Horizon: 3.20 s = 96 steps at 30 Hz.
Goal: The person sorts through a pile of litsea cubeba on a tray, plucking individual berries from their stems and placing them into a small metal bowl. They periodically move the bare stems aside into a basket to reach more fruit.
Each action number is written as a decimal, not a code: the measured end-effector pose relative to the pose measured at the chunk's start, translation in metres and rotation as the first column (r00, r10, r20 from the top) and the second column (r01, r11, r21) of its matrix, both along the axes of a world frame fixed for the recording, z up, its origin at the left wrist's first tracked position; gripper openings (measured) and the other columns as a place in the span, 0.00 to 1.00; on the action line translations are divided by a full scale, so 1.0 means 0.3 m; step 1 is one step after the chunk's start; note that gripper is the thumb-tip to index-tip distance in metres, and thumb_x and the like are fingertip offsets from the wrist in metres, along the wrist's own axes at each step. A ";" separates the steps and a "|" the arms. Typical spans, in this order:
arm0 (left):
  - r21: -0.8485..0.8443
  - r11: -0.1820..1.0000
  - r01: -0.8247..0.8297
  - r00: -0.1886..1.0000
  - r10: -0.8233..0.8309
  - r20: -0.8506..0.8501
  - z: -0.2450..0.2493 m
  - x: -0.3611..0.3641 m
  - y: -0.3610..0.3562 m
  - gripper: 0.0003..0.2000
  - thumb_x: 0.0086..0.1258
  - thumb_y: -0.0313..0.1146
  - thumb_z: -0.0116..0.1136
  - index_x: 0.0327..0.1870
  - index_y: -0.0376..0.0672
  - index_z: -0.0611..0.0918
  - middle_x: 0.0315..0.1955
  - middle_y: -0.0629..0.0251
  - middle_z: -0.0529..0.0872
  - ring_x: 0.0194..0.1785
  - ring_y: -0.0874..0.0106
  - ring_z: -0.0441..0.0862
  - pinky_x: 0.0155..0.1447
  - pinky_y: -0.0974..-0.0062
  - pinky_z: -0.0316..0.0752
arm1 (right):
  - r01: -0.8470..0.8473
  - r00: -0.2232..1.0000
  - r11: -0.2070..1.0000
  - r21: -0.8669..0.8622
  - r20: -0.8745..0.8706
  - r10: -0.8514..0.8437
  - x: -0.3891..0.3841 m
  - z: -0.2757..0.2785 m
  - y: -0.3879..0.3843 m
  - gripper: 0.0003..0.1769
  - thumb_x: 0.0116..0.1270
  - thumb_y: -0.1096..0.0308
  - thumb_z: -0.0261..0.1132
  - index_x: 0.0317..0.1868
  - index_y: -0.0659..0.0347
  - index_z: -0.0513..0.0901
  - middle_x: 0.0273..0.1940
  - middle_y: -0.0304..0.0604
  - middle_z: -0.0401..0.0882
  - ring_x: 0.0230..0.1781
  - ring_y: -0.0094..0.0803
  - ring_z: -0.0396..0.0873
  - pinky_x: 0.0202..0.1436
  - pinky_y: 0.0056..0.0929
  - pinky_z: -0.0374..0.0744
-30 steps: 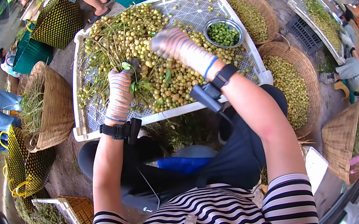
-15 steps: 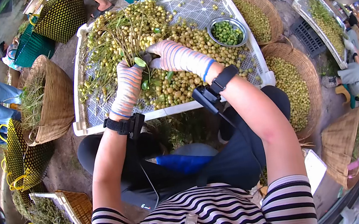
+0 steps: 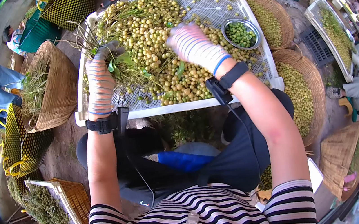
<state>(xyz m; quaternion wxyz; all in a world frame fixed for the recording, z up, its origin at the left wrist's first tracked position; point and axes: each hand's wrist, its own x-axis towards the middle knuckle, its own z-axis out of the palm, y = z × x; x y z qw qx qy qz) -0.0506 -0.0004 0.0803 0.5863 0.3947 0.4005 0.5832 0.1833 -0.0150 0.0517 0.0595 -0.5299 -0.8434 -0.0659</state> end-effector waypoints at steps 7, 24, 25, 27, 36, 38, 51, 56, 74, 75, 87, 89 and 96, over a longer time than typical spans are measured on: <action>0.111 0.992 0.057 0.982 -0.036 -0.185 0.047 -0.073 -0.052 0.08 0.58 0.27 0.60 0.38 0.37 0.82 0.30 0.61 0.85 0.29 0.75 0.81 0.31 0.80 0.75 | -0.094 0.974 0.993 0.066 0.212 0.078 -0.158 -0.193 0.010 0.09 0.58 0.67 0.57 0.36 0.52 0.83 0.42 0.40 0.78 0.50 0.35 0.73 0.52 0.36 0.69; 0.232 0.912 0.339 0.926 -0.281 -0.252 0.050 0.170 0.035 0.16 0.56 0.25 0.64 0.46 0.37 0.80 0.30 0.71 0.83 0.29 0.82 0.76 0.34 0.83 0.71 | -0.163 0.578 0.963 -0.216 -0.812 -0.084 0.012 0.109 0.082 0.14 0.57 0.64 0.67 0.42 0.62 0.82 0.38 0.43 0.84 0.38 0.23 0.78 0.46 0.25 0.75; 0.285 0.875 0.392 0.908 -0.318 -0.271 0.051 0.196 0.048 0.14 0.57 0.26 0.64 0.45 0.36 0.81 0.32 0.70 0.84 0.33 0.80 0.78 0.39 0.82 0.73 | -0.236 0.583 0.941 -0.242 -0.810 -0.062 0.007 0.107 0.083 0.14 0.57 0.66 0.67 0.43 0.63 0.82 0.38 0.43 0.84 0.38 0.23 0.78 0.46 0.25 0.76; 0.308 0.872 0.380 0.908 -0.289 -0.303 0.013 0.240 0.108 0.08 0.58 0.25 0.61 0.39 0.35 0.82 0.29 0.68 0.85 0.30 0.78 0.80 0.35 0.81 0.74 | -0.253 0.585 0.946 -0.205 -0.811 -0.019 0.003 0.068 0.090 0.16 0.57 0.66 0.67 0.46 0.62 0.81 0.39 0.45 0.83 0.38 0.26 0.79 0.46 0.27 0.75; 0.237 0.904 0.356 0.888 -0.248 -0.388 0.098 0.262 0.083 0.10 0.58 0.16 0.51 0.39 0.33 0.81 0.28 0.63 0.84 0.24 0.77 0.77 0.26 0.80 0.72 | -0.005 0.748 0.964 -0.264 -0.641 -0.172 -0.018 -0.044 0.118 0.21 0.64 0.54 0.58 0.52 0.57 0.77 0.43 0.52 0.80 0.44 0.49 0.77 0.50 0.37 0.74; 0.235 0.917 0.321 0.901 -0.219 -0.375 0.065 0.259 0.094 0.10 0.58 0.16 0.50 0.39 0.34 0.81 0.27 0.64 0.84 0.23 0.77 0.77 0.26 0.81 0.71 | 0.046 0.773 0.971 -0.233 -0.608 -0.183 0.001 -0.061 0.124 0.20 0.64 0.55 0.59 0.50 0.60 0.77 0.41 0.54 0.80 0.42 0.50 0.77 0.48 0.38 0.74; 0.275 0.959 0.074 0.997 -0.061 -0.055 -0.097 0.368 0.122 0.11 0.61 0.18 0.52 0.45 0.35 0.78 0.35 0.66 0.83 0.34 0.76 0.79 0.41 0.79 0.76 | 0.396 0.870 0.883 -0.252 -0.204 -0.448 0.113 -0.028 0.093 0.27 0.63 0.43 0.54 0.52 0.55 0.76 0.46 0.49 0.79 0.47 0.44 0.77 0.51 0.39 0.75; 0.251 0.965 0.080 0.995 -0.092 0.037 -0.106 0.387 0.155 0.09 0.60 0.18 0.54 0.41 0.36 0.79 0.34 0.66 0.83 0.32 0.77 0.79 0.37 0.80 0.75 | 0.323 0.899 0.937 -0.131 -0.268 -0.347 0.155 -0.099 0.107 0.27 0.64 0.47 0.56 0.58 0.53 0.72 0.48 0.52 0.78 0.50 0.45 0.75 0.54 0.39 0.73; 0.278 0.935 0.220 0.973 -0.188 -0.138 0.039 0.317 0.159 0.06 0.60 0.20 0.53 0.37 0.35 0.81 0.24 0.67 0.82 0.22 0.77 0.76 0.25 0.81 0.70 | -0.041 0.799 0.992 -0.124 -0.600 -0.042 0.130 -0.018 0.168 0.31 0.55 0.49 0.65 0.59 0.51 0.72 0.55 0.48 0.74 0.56 0.44 0.72 0.60 0.35 0.70; 0.305 0.929 0.210 0.974 -0.172 -0.147 0.052 0.319 0.152 0.07 0.60 0.20 0.52 0.37 0.35 0.81 0.24 0.67 0.82 0.22 0.78 0.76 0.25 0.81 0.70 | 0.030 0.871 0.960 -0.277 -0.465 -0.161 0.115 -0.017 0.161 0.26 0.60 0.48 0.59 0.56 0.51 0.75 0.51 0.48 0.77 0.52 0.45 0.75 0.57 0.37 0.72; -0.032 0.963 0.269 0.900 -0.263 -0.348 -0.109 0.296 0.158 0.08 0.59 0.18 0.50 0.37 0.36 0.78 0.23 0.65 0.81 0.20 0.75 0.75 0.23 0.78 0.71 | 0.149 0.940 0.946 -0.286 -0.256 -0.225 0.097 -0.026 0.102 0.17 0.61 0.54 0.59 0.43 0.57 0.80 0.39 0.49 0.80 0.40 0.48 0.78 0.46 0.40 0.76; -0.093 0.929 0.358 0.912 -0.370 -0.178 -0.133 0.294 0.192 0.07 0.59 0.19 0.49 0.37 0.36 0.78 0.24 0.62 0.82 0.20 0.74 0.76 0.23 0.78 0.72 | 0.168 0.929 0.951 -0.261 -0.281 -0.241 0.140 -0.073 0.113 0.17 0.61 0.55 0.59 0.43 0.57 0.81 0.39 0.48 0.81 0.40 0.48 0.78 0.46 0.40 0.76; 0.103 0.945 0.312 0.931 -0.282 -0.234 -0.069 0.268 0.229 0.11 0.59 0.21 0.48 0.41 0.34 0.80 0.32 0.57 0.85 0.28 0.69 0.82 0.26 0.76 0.77 | 0.358 0.881 0.817 -0.453 -0.126 -0.456 0.230 -0.042 0.108 0.19 0.59 0.60 0.63 0.50 0.57 0.78 0.53 0.51 0.74 0.53 0.46 0.73 0.54 0.38 0.73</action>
